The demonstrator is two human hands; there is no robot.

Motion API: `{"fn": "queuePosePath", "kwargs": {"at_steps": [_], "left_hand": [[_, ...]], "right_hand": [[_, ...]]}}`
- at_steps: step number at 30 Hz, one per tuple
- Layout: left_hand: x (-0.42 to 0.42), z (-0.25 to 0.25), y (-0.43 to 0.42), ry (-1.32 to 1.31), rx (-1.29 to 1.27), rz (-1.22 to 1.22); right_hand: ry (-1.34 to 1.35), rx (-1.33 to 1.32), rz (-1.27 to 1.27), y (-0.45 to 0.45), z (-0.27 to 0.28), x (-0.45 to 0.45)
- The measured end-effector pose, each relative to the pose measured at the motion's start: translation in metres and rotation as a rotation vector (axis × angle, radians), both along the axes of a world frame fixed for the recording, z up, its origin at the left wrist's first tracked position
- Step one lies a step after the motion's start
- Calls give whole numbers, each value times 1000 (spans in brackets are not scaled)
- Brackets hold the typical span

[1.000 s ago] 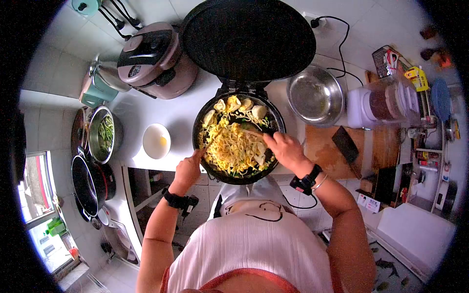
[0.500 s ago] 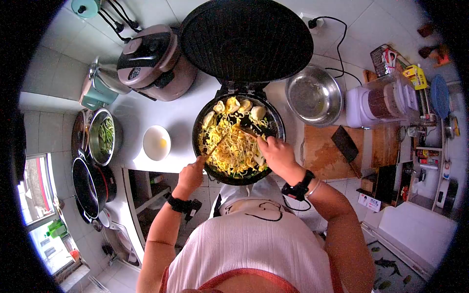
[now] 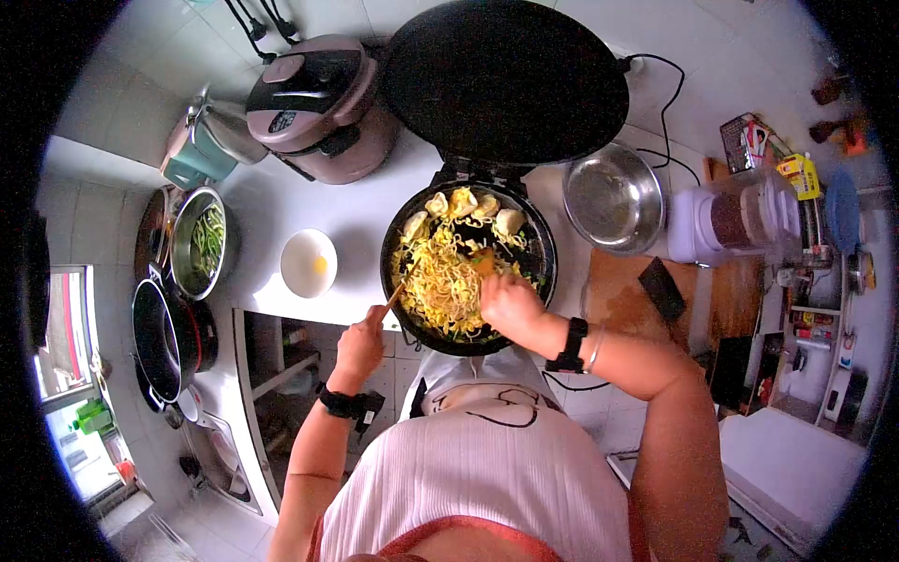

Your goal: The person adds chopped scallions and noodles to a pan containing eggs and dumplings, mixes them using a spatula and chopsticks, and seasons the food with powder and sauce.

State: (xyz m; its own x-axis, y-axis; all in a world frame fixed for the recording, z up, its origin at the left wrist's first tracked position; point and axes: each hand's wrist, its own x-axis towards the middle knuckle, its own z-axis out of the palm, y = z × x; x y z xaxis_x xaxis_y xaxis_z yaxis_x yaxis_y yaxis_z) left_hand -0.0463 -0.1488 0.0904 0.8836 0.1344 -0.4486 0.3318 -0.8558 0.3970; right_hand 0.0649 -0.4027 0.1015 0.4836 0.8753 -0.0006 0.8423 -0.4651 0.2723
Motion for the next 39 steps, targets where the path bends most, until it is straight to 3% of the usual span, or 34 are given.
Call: {"fn": "queuePosePath", "kwargs": {"at_steps": [5,8,11,17,23,25,34,39], "left_hand": [[0,-21,6,-14,-7,30],[7,-29,6,-9,-20,44],[8,-29,1,35,45,-26],[3,-11,4,86,21,-93],[8,-17,11,1,91,-37],[10,-16,11,-18,113,-41],[17,-17,5,-12,151,1],[5,-16,8,56,139,-66]], "right_hand": [[-1,78,-66,-1,7,14],[-31,-60,-13,0,6,12],[24,64,17,-12,11,13],[74,152,-183,14,20,30],[-3,179,-118,50,-9,23],[-20,145,65,40,-6,4],[88,186,-165,39,-9,40],[70,145,36,29,-12,9]]}}
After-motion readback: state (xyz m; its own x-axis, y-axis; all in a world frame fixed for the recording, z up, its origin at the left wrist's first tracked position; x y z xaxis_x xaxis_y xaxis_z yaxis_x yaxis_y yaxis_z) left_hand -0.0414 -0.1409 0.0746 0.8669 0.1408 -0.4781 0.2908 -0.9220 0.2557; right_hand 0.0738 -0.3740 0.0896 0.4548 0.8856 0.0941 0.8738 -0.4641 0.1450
